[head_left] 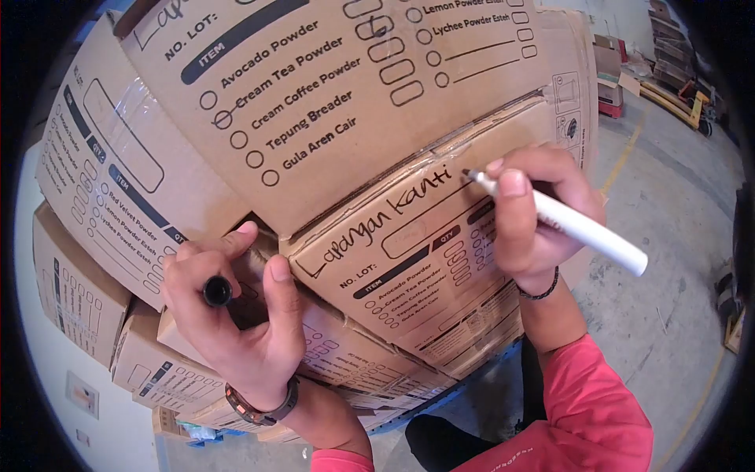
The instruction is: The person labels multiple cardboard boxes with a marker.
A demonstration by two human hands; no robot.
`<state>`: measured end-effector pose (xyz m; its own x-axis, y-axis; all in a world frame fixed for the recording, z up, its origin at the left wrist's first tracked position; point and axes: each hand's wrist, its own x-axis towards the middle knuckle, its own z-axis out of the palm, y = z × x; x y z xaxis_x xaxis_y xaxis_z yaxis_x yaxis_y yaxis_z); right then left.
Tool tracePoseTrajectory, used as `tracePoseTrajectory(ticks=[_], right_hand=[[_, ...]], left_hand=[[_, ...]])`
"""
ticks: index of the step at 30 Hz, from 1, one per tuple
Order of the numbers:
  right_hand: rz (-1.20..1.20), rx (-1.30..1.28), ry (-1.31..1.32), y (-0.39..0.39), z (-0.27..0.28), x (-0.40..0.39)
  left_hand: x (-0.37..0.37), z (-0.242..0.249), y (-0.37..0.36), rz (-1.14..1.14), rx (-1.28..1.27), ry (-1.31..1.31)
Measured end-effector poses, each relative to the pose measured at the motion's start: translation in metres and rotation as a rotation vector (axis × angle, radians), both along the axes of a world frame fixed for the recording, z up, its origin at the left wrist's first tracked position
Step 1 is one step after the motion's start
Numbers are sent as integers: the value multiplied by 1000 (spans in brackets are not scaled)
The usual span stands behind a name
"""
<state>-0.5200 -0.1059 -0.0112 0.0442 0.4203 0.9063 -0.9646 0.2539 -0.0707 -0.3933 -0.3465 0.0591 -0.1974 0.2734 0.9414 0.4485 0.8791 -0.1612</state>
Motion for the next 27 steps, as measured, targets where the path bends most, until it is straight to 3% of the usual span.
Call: tracePoseTrajectory(ticks=[18,24,26,27], right_hand=[[6,-64,-122,-2,-1,4],[264,-160,-119,12,0,-1],[-24,-9,67,14,2,-14],[-27,-8,64,15,3,-13]], left_hand=[[0,-2,2,-42,63,-35],[3,1,2,29,-15,-18],[2,0,0,4,14,-27],[1,-1,0,-20,43,-41]])
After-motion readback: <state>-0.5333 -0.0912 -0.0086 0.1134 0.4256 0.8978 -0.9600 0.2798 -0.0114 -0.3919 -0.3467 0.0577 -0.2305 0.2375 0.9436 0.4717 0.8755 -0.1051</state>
